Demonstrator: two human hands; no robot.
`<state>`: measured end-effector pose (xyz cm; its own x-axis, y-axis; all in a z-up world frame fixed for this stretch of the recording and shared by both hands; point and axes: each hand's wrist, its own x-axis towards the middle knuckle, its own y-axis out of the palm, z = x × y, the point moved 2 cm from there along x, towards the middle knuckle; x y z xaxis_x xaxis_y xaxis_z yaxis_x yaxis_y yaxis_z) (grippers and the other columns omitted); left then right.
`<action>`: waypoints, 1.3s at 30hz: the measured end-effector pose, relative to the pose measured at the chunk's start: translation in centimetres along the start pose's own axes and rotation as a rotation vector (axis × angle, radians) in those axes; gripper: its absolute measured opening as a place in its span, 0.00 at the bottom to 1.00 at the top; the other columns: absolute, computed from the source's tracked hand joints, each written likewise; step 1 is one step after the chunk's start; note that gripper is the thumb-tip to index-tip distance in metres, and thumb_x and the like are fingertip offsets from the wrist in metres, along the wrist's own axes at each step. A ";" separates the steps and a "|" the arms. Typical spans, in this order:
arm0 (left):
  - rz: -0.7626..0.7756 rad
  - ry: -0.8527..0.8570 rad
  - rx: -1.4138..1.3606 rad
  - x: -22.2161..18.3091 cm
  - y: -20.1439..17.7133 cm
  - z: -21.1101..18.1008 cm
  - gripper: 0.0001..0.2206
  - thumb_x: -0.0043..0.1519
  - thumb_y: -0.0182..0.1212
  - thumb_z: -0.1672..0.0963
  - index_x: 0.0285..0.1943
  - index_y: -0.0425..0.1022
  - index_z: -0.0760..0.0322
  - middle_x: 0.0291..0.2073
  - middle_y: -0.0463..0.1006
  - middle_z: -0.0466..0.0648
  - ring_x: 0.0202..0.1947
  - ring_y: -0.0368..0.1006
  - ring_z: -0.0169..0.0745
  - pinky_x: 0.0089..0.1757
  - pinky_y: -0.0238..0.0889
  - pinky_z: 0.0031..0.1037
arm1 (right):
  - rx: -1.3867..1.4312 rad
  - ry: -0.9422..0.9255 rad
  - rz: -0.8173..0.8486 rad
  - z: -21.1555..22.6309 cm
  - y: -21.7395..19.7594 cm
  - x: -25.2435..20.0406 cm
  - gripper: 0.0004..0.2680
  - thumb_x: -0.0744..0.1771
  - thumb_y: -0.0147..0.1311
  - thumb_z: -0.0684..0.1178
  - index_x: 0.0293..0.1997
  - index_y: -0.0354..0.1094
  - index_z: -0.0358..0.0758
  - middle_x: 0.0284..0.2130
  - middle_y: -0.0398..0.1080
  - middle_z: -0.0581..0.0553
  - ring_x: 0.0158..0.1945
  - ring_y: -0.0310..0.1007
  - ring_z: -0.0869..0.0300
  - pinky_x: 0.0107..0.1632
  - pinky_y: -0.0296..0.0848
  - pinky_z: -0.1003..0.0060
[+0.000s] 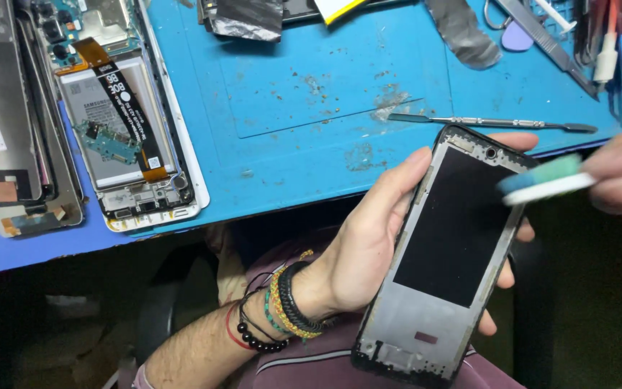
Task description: Cleaning residue and adhesive from a smartphone frame using a scraper, brush, and solvent.
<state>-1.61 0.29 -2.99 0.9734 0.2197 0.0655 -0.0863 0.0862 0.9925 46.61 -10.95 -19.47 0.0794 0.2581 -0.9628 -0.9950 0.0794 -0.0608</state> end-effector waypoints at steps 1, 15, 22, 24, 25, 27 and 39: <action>0.002 -0.007 0.001 0.2 0.6 0.3 0.29 0.87 0.32 0.45 0.94 0.46 0.58 0.60 0.73 0.65 0.49 0.77 0.56 0.45 0.77 0.50 | 0.006 -0.002 -0.004 7.4 9.9 -6.5 0.11 0.69 0.47 0.26 0.47 0.76 -0.02 0.21 0.67 -0.01 0.20 0.63 0.28 0.21 0.59 0.42; -0.401 0.055 0.566 0.2 1.5 0.1 0.36 0.72 0.31 0.40 0.71 0.65 0.72 0.54 0.74 0.59 0.40 0.73 0.40 0.35 0.75 0.36 | -0.680 -1.324 -0.488 14.3 29.2 -25.7 0.03 0.65 0.62 0.33 0.41 0.78 0.28 0.33 0.77 0.41 0.27 0.71 0.61 0.28 0.65 0.71; -0.413 0.203 0.661 0.3 3.6 1.7 0.35 0.71 0.30 0.41 0.69 0.64 0.74 0.54 0.73 0.57 0.38 0.73 0.41 0.39 0.75 0.34 | -0.498 -1.275 -0.555 12.8 31.1 -27.4 0.04 0.65 0.60 0.31 0.42 0.77 0.26 0.38 0.79 0.42 0.25 0.67 0.63 0.25 0.63 0.74; -0.397 0.411 0.939 0.6 5.5 1.6 0.38 0.67 0.29 0.41 0.85 0.43 0.59 0.50 0.70 0.55 0.39 0.69 0.36 0.36 0.72 0.30 | -0.406 -1.213 -0.688 11.6 30.8 -26.8 0.03 0.68 0.61 0.31 0.45 0.76 0.24 0.36 0.76 0.42 0.23 0.58 0.63 0.25 0.53 0.74; -0.400 0.415 0.943 0.3 5.4 1.5 0.38 0.67 0.29 0.41 0.85 0.43 0.59 0.50 0.70 0.55 0.39 0.69 0.36 0.36 0.72 0.30 | -0.405 -1.219 -0.683 10.6 29.5 -25.2 0.03 0.68 0.61 0.31 0.45 0.76 0.24 0.36 0.76 0.42 0.23 0.58 0.63 0.25 0.53 0.74; -0.327 0.517 0.958 -0.2 5.4 1.2 0.41 0.67 0.29 0.40 0.86 0.38 0.65 0.50 0.71 0.55 0.41 0.69 0.35 0.39 0.73 0.29 | -0.009 -1.067 -0.696 8.3 26.2 -21.7 0.05 0.77 0.51 0.34 0.61 0.67 0.28 0.38 0.68 0.42 0.20 0.50 0.69 0.18 0.48 0.77; -0.340 0.492 0.978 -0.2 5.1 1.7 0.41 0.67 0.32 0.40 0.86 0.41 0.63 0.49 0.70 0.54 0.41 0.69 0.38 0.39 0.72 0.30 | -0.016 -1.102 -0.615 8.3 29.7 -24.5 0.03 0.73 0.52 0.32 0.52 0.69 0.27 0.24 0.62 0.45 0.22 0.54 0.66 0.26 0.54 0.75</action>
<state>-1.92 -0.95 2.20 0.7074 0.7047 -0.0552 0.5774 -0.5310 0.6202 15.58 -6.94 4.54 0.5289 0.8475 -0.0453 -0.7758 0.4611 -0.4306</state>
